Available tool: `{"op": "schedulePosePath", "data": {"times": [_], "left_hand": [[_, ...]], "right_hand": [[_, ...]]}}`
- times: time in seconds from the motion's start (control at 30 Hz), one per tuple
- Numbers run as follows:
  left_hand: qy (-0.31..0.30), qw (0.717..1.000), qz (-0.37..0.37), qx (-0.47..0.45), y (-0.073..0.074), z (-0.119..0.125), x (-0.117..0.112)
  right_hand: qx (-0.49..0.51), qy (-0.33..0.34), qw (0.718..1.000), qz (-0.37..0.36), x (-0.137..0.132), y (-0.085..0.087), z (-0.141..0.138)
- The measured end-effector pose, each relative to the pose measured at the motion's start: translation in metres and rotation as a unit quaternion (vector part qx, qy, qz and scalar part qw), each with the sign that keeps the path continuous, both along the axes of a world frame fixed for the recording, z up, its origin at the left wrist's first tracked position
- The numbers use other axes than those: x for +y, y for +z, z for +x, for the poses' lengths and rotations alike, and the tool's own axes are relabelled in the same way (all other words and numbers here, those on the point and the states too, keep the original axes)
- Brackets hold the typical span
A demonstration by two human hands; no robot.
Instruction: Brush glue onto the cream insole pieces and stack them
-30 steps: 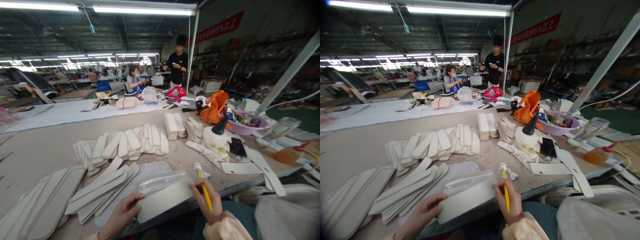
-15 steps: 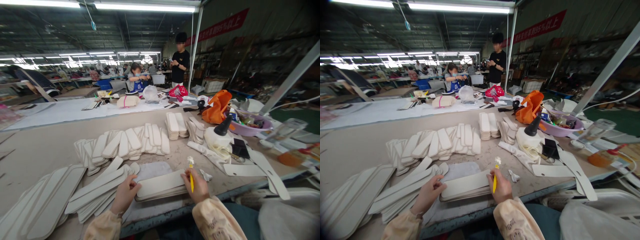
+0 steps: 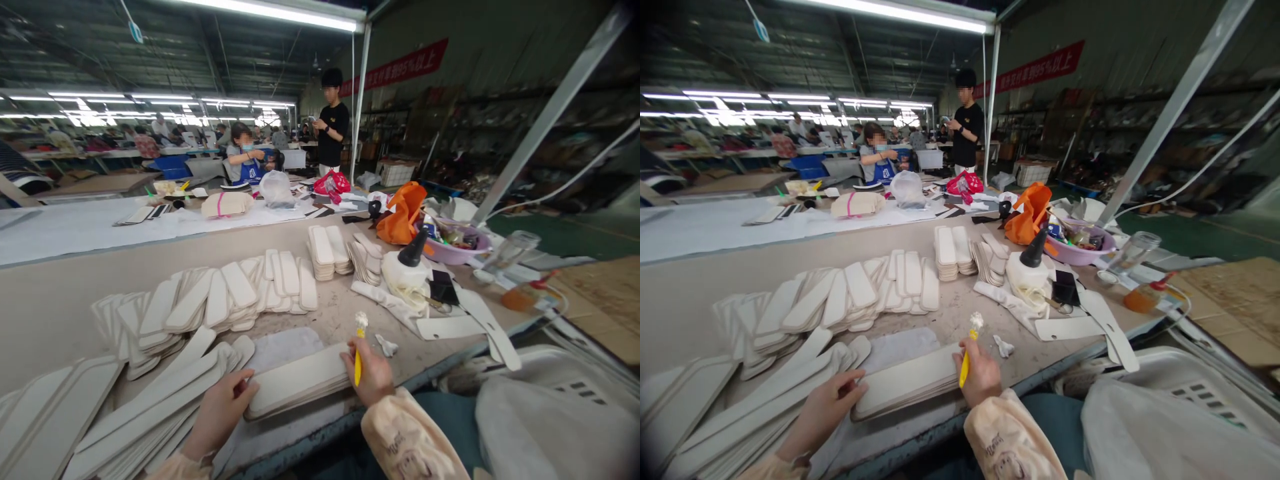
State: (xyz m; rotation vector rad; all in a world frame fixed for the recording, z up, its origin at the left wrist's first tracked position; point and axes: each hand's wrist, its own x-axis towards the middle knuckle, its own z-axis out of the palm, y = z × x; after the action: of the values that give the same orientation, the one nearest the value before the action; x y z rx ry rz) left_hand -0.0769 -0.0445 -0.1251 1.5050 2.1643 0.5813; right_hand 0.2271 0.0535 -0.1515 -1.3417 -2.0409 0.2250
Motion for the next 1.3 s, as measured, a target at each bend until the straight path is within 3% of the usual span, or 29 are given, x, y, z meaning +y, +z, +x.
{"op": "schedulePosePath", "data": {"times": [0.17, 0.27, 0.43, 0.53, 0.73, 0.9, 1.07, 1.3], "left_hand": [[-0.016, 1.0, 0.013, 0.018, -0.009, -0.005, 0.0], [-0.023, 0.999, 0.028, 0.02, -0.016, -0.009, 0.0], [-0.027, 0.999, 0.021, 0.008, -0.02, -0.014, 0.005], [-0.027, 1.0, 0.011, 0.004, -0.018, -0.015, 0.006], [-0.027, 1.0, 0.009, 0.009, -0.015, -0.012, 0.006], [-0.054, 0.998, 0.011, 0.026, -0.017, -0.016, 0.008], [-0.095, 0.993, 0.042, 0.053, -0.02, -0.017, 0.014], [-0.148, 0.978, 0.099, 0.109, -0.03, -0.01, 0.02]], "right_hand": [[-0.014, 0.033, 0.995, 0.092, -0.012, 0.014, -0.01], [0.015, 0.108, 0.991, 0.082, -0.031, 0.017, -0.031], [-0.024, 0.21, 0.976, 0.044, -0.05, 0.004, -0.062], [-0.037, 0.186, 0.981, 0.037, -0.048, -0.002, -0.054], [-0.028, 0.087, 0.995, 0.047, -0.032, -0.004, -0.01], [0.034, -0.009, 0.998, 0.057, -0.017, -0.011, 0.003], [0.071, 0.002, 0.997, -0.018, -0.01, -0.013, 0.004], [0.122, -0.007, 0.993, -0.002, -0.009, -0.011, 0.0]]}}
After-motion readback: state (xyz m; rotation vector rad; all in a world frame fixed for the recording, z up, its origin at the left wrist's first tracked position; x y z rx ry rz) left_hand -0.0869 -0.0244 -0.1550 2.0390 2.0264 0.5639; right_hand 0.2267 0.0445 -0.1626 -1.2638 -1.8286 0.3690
